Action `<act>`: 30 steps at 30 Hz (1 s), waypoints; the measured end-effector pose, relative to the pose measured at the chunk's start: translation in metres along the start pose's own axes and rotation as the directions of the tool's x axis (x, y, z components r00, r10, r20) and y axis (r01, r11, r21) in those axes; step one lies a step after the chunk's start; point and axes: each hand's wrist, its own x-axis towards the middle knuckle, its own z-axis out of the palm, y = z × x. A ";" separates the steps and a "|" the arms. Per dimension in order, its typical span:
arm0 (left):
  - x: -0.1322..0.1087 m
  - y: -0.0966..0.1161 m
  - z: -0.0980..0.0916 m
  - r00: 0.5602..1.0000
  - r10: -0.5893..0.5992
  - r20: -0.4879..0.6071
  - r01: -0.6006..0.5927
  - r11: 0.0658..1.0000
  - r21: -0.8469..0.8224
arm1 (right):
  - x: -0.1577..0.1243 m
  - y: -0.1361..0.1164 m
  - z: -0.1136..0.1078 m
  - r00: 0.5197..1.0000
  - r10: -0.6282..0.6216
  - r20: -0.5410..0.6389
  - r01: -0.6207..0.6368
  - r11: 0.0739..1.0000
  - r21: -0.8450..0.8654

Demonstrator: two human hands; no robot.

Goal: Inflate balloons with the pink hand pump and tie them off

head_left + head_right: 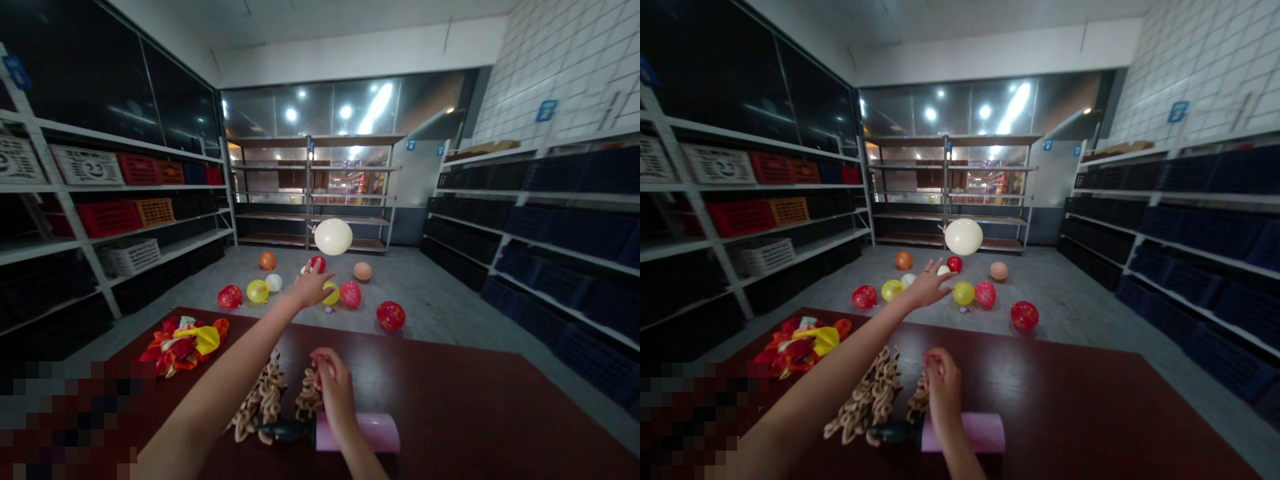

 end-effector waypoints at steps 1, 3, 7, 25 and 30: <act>-0.002 0.001 -0.002 1.000 0.001 -0.012 -0.001 1.000 0.002 | 0.001 0.001 0.000 1.000 -0.007 0.005 0.007 1.000 0.002; -0.016 0.000 -0.004 1.000 -0.005 -0.010 0.005 1.000 0.004 | 0.001 0.001 -0.001 0.999 -0.026 0.021 0.026 1.000 0.001; -0.061 -0.018 0.002 0.995 -0.080 0.065 0.078 0.996 0.033 | -0.001 -0.004 -0.002 0.997 -0.054 0.055 0.055 0.998 -0.011; -0.317 -0.103 0.056 0.821 -0.506 -0.265 0.481 0.862 -0.157 | -0.015 -0.034 -0.003 0.953 -0.275 0.127 0.302 0.826 -0.476; -0.324 -0.124 0.065 0.705 -0.627 -0.332 0.605 0.776 -0.180 | -0.017 -0.044 -0.022 0.882 -0.240 0.405 0.471 0.448 -0.760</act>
